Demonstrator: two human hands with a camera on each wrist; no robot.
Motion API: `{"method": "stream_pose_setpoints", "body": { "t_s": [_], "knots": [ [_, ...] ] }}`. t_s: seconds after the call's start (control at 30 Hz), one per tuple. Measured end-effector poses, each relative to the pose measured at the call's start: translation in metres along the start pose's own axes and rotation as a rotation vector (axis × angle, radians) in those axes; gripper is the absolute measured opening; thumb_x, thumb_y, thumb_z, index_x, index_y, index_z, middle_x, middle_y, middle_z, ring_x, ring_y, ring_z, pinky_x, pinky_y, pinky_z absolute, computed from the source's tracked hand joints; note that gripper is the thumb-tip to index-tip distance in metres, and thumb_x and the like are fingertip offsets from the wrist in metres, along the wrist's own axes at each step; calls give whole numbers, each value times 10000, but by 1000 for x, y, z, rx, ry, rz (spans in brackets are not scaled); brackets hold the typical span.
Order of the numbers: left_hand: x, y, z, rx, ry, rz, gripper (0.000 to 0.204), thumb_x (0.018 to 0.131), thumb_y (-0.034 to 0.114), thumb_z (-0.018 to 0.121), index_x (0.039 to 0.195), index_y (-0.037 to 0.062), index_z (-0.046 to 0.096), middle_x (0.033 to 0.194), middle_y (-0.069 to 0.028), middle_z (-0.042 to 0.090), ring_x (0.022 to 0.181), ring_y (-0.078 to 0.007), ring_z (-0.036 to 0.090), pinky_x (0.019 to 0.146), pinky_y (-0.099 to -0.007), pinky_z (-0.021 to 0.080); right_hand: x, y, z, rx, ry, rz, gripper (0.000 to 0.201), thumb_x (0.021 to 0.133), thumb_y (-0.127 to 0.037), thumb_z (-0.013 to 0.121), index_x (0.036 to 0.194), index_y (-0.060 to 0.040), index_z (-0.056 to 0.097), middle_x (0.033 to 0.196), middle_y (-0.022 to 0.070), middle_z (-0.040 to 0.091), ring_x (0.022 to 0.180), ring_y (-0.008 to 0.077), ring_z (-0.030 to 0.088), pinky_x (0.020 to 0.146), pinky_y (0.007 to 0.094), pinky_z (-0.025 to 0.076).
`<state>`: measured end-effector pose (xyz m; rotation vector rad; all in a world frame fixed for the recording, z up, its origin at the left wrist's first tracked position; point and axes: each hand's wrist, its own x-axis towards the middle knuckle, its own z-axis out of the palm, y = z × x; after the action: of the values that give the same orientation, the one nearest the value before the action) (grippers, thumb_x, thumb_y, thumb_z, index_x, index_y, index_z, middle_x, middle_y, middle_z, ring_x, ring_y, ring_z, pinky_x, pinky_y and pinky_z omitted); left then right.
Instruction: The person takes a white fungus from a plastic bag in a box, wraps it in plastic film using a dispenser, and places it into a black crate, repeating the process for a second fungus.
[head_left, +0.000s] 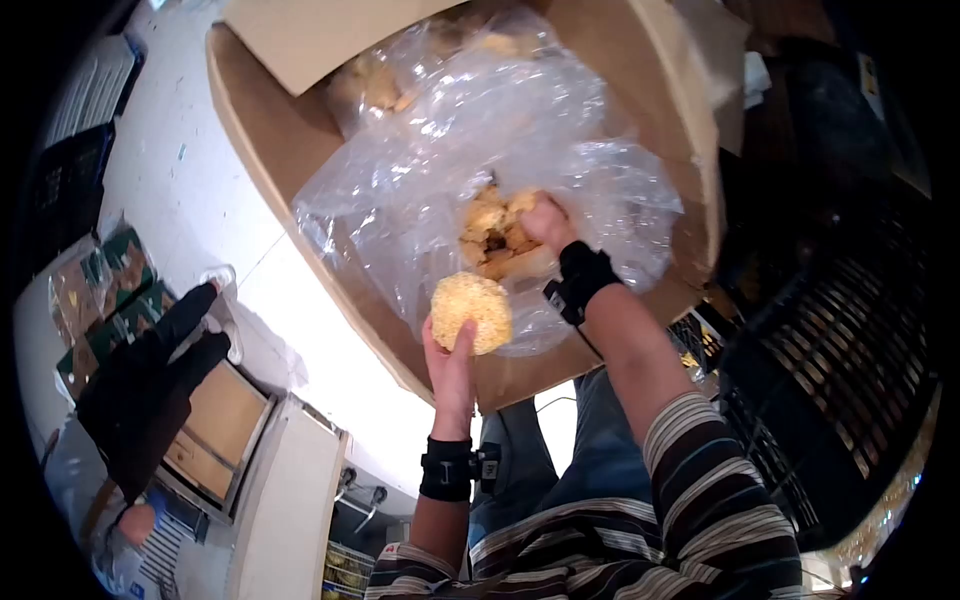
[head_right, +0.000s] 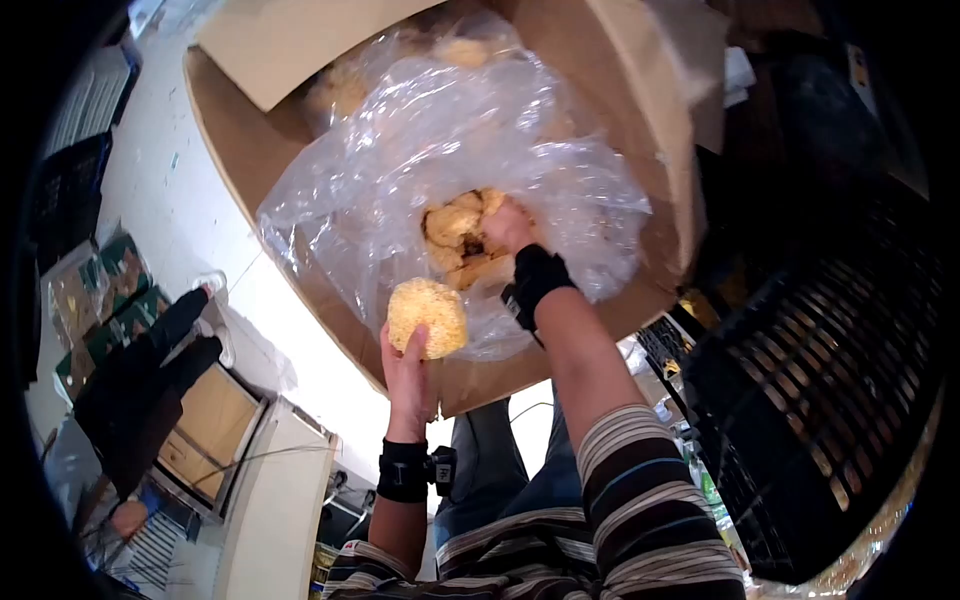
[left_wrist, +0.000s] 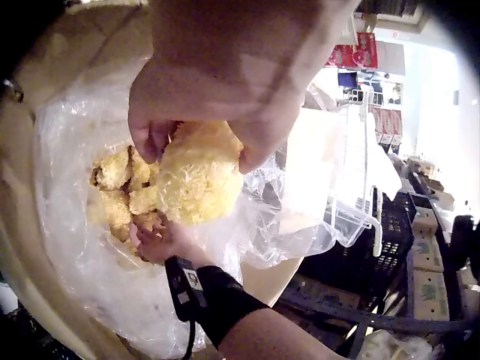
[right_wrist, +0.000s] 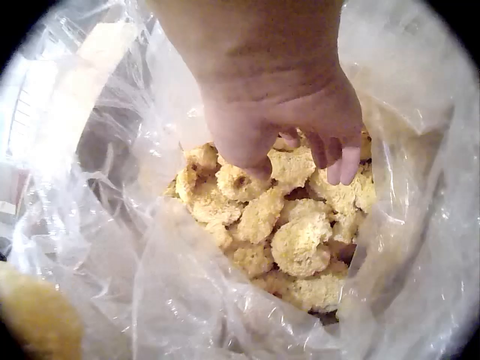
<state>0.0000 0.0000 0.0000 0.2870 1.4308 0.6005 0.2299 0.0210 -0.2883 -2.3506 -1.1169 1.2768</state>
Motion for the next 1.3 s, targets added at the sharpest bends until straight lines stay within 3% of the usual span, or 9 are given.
{"method": "stream_pose_setpoints", "body": {
  "t_s": [0.03,0.07,0.1,0.13,0.6,0.93,1.0,1.1,1.3],
  "knots": [
    [-12,3,10,-12,-10,14,596,915,144,649,1404,43,323,1321,-103,496,1203,-196,492,1041,-321,381,-42,-73,-96,-30,-233,182,621,809,-371,578,1342,-60,506,1335,246,523,1288,378,451,1090,372,341],
    [-24,5,18,-23,-24,23,575,917,141,647,1393,36,340,1312,-105,503,1195,-185,498,1034,-313,386,-37,-63,-107,-67,-226,214,616,811,-382,578,1325,-49,514,1325,259,522,1277,387,458,1075,379,354],
    [-5,2,-17,2,44,4,575,917,141,647,1393,36,340,1312,-105,503,1195,-185,498,1034,-313,386,-18,-55,-43,-77,-271,251,612,813,-393,579,1308,-38,522,1315,273,521,1266,395,465,1061,386,367],
    [-1,0,-17,-19,32,-4,559,922,139,640,1387,34,347,1304,-104,507,1193,-181,499,1032,-311,387,-7,-54,-38,-106,-249,236,610,813,-393,579,1307,-39,523,1313,272,523,1263,393,467,1058,386,369],
    [3,-27,3,-95,-36,-41,641,879,53,678,1397,16,302,1297,-127,501,1185,-204,516,1003,-328,432,72,-31,1,-208,-76,74,588,816,-385,586,1298,-52,535,1283,247,557,1232,372,500,1025,379,402],
    [-6,-39,3,-112,-39,-9,596,897,44,649,1389,11,314,1289,-123,507,1190,-197,512,1007,-328,430,37,-37,-17,-36,-78,41,573,818,-379,591,1292,-60,543,1263,232,579,1212,358,521,1003,375,423],
    [-10,-33,3,-144,-42,-7,576,901,35,635,1383,14,321,1285,-116,507,1188,-191,510,1006,-330,430,6,-47,-25,458,-127,314,430,839,-341,579,1168,-64,596,1116,137,627,1059,287,585,900,386,482],
    [-10,-27,1,-136,-42,6,563,909,44,625,1382,17,321,1284,-111,508,1179,-185,516,1001,-319,432,-4,-13,-26,630,-301,347,294,846,-260,556,1074,-74,574,985,47,581,904,201,571,797,375,503],
    [-22,-15,-4,-146,-8,-22,542,919,67,614,1383,34,335,1284,-95,518,1177,-166,517,1009,-310,420,-45,-13,-31,1183,-485,431,374,797,-177,518,1152,-62,540,1070,50,600,923,218,568,758,351,472]
  ]
}}
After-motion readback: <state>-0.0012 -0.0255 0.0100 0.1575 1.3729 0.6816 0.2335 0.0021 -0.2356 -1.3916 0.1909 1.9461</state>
